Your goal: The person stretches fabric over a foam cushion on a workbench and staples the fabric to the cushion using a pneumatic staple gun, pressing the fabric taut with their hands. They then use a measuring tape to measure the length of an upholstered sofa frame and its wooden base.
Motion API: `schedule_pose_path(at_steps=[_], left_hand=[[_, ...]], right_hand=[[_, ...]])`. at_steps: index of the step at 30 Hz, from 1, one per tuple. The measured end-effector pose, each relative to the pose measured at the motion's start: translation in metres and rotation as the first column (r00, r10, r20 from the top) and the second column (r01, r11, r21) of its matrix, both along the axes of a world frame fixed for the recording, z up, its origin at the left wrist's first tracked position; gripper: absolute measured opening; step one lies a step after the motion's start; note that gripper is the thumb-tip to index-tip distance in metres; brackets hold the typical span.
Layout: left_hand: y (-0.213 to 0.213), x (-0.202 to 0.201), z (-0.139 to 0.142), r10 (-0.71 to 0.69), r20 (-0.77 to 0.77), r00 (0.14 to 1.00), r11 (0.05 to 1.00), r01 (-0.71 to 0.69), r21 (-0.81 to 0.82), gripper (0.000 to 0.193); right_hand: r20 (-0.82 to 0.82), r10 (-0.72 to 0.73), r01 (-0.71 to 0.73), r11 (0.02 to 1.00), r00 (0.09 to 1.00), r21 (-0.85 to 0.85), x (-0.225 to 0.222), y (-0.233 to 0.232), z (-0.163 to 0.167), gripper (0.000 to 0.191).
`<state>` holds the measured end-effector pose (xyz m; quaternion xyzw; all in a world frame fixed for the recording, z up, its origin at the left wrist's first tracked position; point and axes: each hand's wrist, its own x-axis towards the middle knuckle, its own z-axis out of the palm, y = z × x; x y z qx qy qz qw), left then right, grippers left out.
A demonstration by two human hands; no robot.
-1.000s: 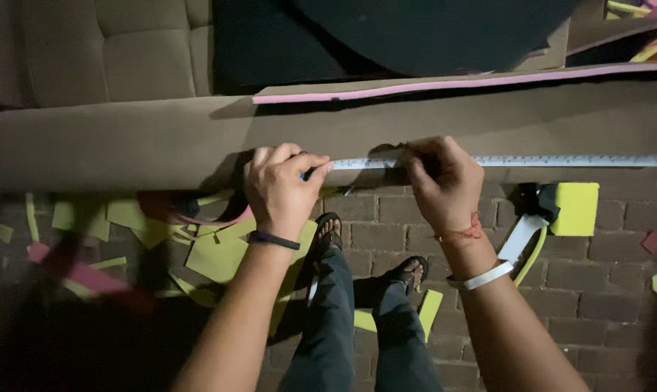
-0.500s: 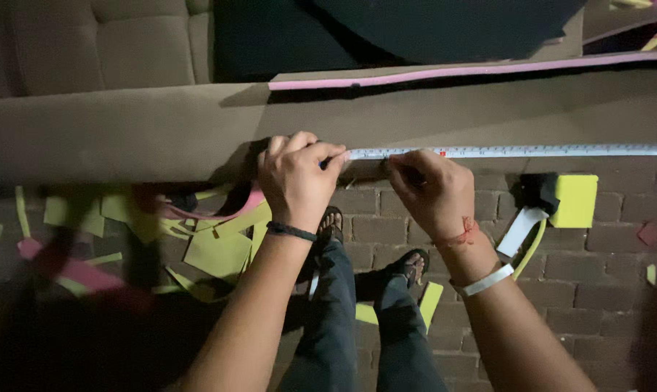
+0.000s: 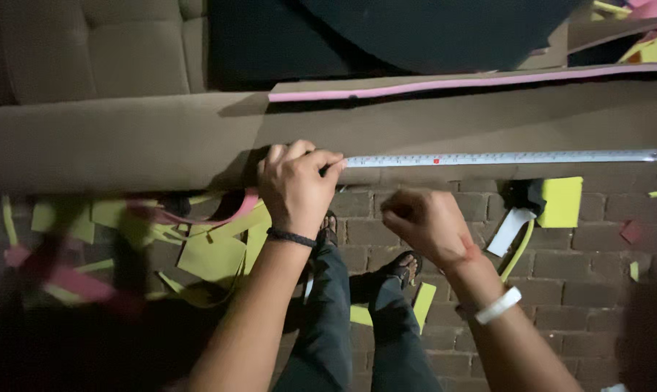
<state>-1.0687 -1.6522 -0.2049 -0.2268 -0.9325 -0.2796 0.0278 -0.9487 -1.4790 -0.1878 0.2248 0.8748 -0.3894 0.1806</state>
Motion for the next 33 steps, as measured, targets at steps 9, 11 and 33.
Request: schedule_pose_path(at_steps=[9,11,33], left_hand=[[-0.020,0.023,0.024,-0.012,0.251,0.968,0.998,-0.006,0.070,0.012],[-0.027,0.039,0.031,0.012,0.301,0.954,0.996,-0.038,0.081,0.013],[0.026,0.113,0.051,0.430,0.595,0.679,0.770,-0.620,0.152,0.022]], right_hand=[[-0.301,-0.407,0.332,0.903,0.862,-0.271,0.025,0.032,0.034,0.030],[-0.360,-0.268,0.234,0.963,0.893,-0.135,0.019,0.031,0.049,0.024],[-0.287,0.402,-0.454,0.880,0.869,-0.143,-0.096,0.127,0.098,0.026]])
